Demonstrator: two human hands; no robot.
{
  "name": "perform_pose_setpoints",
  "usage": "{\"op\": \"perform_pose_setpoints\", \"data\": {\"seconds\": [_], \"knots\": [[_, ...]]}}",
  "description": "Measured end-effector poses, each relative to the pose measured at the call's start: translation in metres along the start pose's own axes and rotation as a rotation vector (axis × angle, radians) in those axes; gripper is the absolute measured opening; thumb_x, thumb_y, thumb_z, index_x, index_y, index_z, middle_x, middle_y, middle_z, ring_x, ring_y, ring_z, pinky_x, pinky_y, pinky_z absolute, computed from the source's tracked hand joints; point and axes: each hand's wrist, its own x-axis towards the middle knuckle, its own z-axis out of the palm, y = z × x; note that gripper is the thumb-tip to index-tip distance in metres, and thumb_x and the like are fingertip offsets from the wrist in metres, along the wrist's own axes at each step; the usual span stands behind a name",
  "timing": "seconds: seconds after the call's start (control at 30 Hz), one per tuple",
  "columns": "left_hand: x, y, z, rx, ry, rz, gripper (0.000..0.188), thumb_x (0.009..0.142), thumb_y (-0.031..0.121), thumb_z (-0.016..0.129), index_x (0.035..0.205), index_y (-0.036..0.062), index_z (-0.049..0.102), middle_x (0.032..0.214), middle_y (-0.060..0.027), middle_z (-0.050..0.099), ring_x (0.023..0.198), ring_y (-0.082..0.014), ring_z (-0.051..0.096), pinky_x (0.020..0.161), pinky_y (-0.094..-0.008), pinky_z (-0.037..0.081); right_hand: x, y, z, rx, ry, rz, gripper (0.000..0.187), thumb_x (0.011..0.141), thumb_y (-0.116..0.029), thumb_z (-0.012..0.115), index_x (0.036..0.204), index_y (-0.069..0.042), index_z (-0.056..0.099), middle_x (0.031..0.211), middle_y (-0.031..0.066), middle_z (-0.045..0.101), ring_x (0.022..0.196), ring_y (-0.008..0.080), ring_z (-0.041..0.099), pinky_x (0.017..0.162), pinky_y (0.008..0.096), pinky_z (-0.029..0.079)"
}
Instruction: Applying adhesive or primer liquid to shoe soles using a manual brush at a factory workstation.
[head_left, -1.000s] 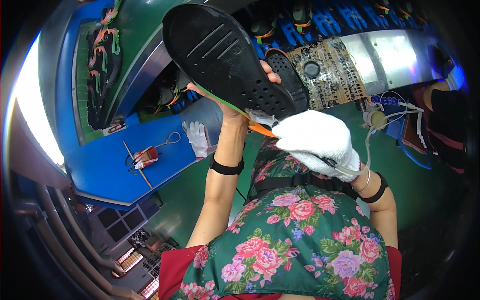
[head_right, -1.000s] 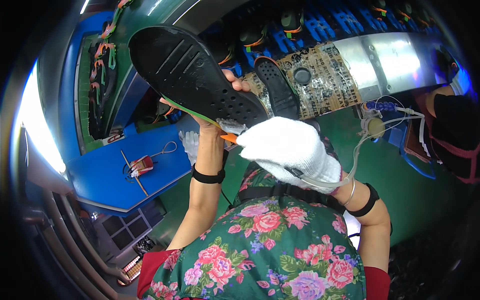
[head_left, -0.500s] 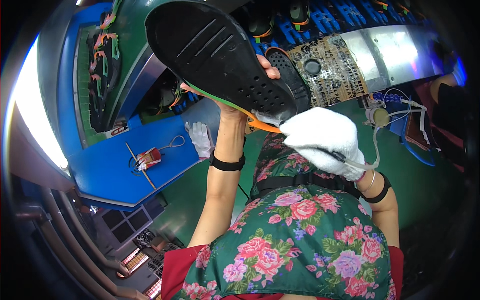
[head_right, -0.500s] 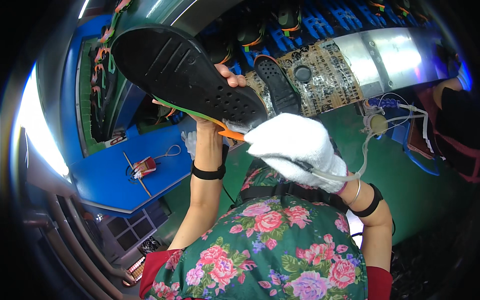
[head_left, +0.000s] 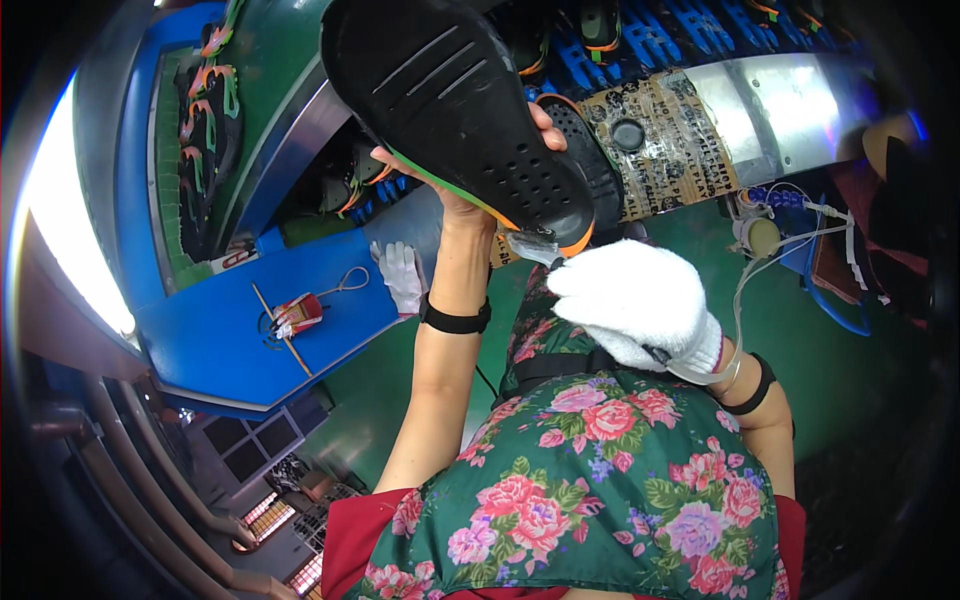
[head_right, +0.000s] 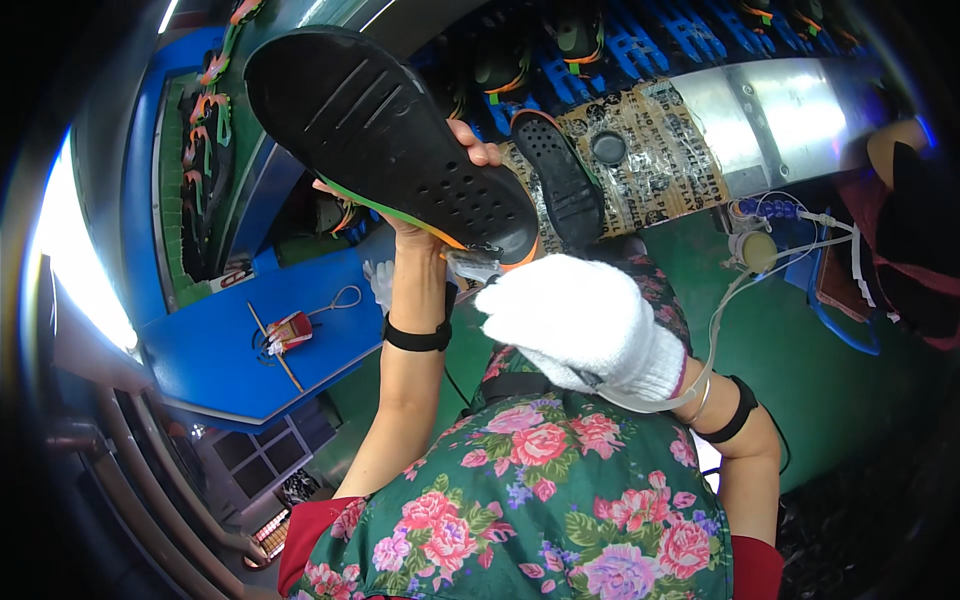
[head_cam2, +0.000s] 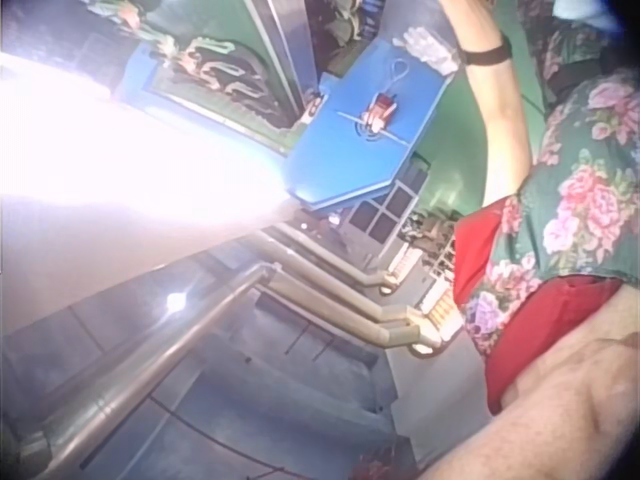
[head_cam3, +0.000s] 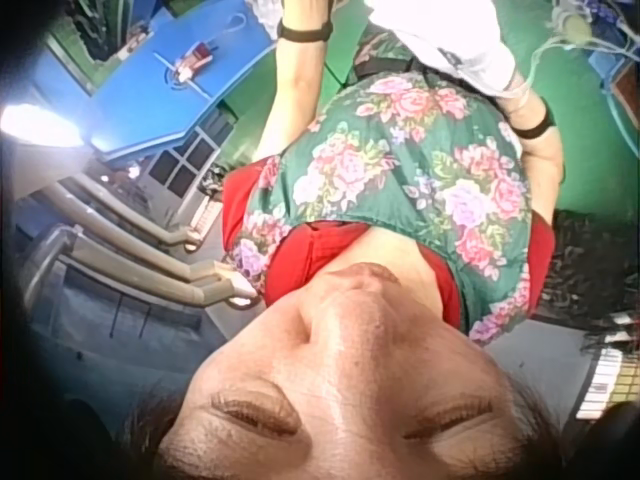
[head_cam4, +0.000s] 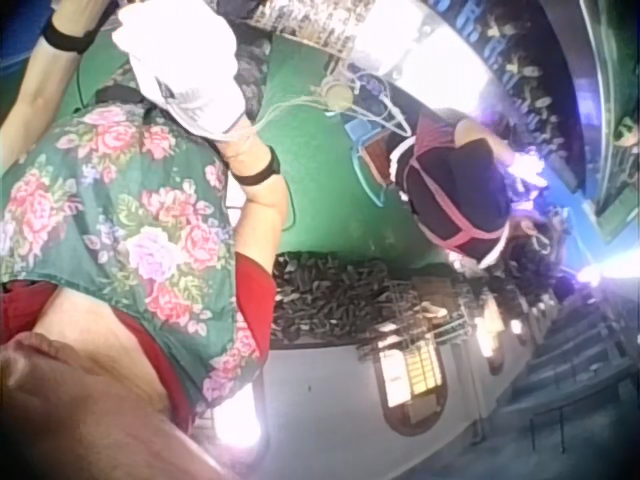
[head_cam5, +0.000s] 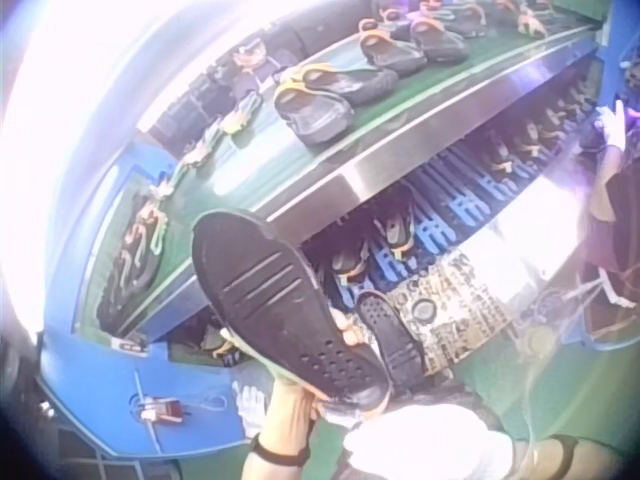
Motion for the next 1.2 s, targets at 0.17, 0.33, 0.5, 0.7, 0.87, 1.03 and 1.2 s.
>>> {"op": "perform_pose_setpoints", "data": {"seconds": [0.17, 0.33, 0.5, 0.7, 0.87, 1.03, 1.2], "knots": [[-0.005, -0.008, -0.003, -0.029, 0.153, 0.017, 0.13, 0.057, 0.104, 0.054, 0.13, -0.0027, 0.056, 0.116, -0.0155, 0.063, 0.111, -0.0319, 0.06, 0.094, -0.0467, 0.056, 0.005, -0.002, -0.001, -0.36, -0.037, -0.406, 0.033, 0.082, 0.0, 0.078, 0.113, -0.011, 0.078, 0.113, 0.01, 0.077, 0.103, 0.0271, 0.074, 0.087, 0.0366, 0.06], [0.008, -0.007, -0.003, -0.018, 0.007, 0.005, 0.135, 0.052, 0.105, 0.056, 0.132, -0.0037, 0.056, 0.116, -0.0145, 0.064, 0.11, -0.0288, 0.06, 0.095, -0.0447, 0.055, 0.005, 0.0, 0.0, -0.458, 0.07, -0.357, 0.024, 0.078, -0.001, 0.082, 0.099, -0.012, 0.08, 0.1, 0.0084, 0.079, 0.094, 0.0272, 0.076, 0.081, 0.0355, 0.058], [0.013, -0.012, 0.005, -0.076, 0.009, -0.013, 0.131, 0.054, 0.105, 0.054, 0.127, -0.0034, 0.06, 0.113, -0.0143, 0.066, 0.11, -0.0273, 0.061, 0.096, -0.0418, 0.055, 0.005, 0.003, -0.011, -0.19, 0.178, -0.19, 0.021, 0.076, 0.003, 0.082, 0.096, -0.004, 0.078, 0.101, 0.0148, 0.078, 0.092, 0.028, 0.075, 0.083, 0.0388, 0.059], [0.022, -0.014, 0.01, -0.052, -0.075, 0.064, 0.122, 0.065, 0.104, 0.045, 0.132, 0.0027, 0.061, 0.113, -0.0183, 0.068, 0.102, -0.0293, 0.068, 0.097, -0.0428, 0.056, 0.0, 0.005, -0.01, -0.432, 0.166, -0.258, 0.02, 0.074, 0.003, 0.082, 0.093, -0.003, 0.078, 0.1, 0.0144, 0.078, 0.091, 0.0289, 0.076, 0.079, 0.0357, 0.059], [0.013, -0.007, 0.006, 0.088, 0.103, -0.121, 0.131, 0.062, 0.107, 0.037, 0.145, 0.0065, 0.051, 0.112, -0.0268, 0.066, 0.095, -0.0405, 0.067, 0.084, -0.0533, 0.057, 0.002, 0.009, -0.018, 0.014, 0.047, -0.104, 0.016, 0.073, 0.002, 0.083, 0.088, -0.003, 0.078, 0.093, 0.0153, 0.078, 0.085, 0.0294, 0.077, 0.077, 0.0368, 0.059], [0.012, -0.006, 0.003, 0.064, 0.13, -0.26, 0.14, 0.06, 0.109, 0.031, 0.15, 0.0029, 0.043, 0.114, -0.0331, 0.064, 0.091, -0.0478, 0.067, 0.075, -0.0584, 0.059, 0.005, 0.013, -0.019, -0.452, -0.002, -0.422, 0.027, 0.079, -0.002, 0.079, 0.106, -0.006, 0.078, 0.099, 0.011, 0.078, 0.087, 0.0248, 0.076, 0.077, 0.0347, 0.06], [0.017, -0.01, 0.006, -0.066, -0.108, -0.284, 0.137, 0.067, 0.106, 0.028, 0.152, -0.0006, 0.041, 0.118, -0.0327, 0.065, 0.09, -0.0421, 0.072, 0.08, -0.0527, 0.061, 0.002, 0.011, -0.016, 0.013, -0.227, -0.268, 0.025, 0.074, -0.003, 0.084, 0.097, -0.01, 0.079, 0.101, 0.0075, 0.078, 0.092, 0.0274, 0.076, 0.078, 0.0358, 0.06]]}}
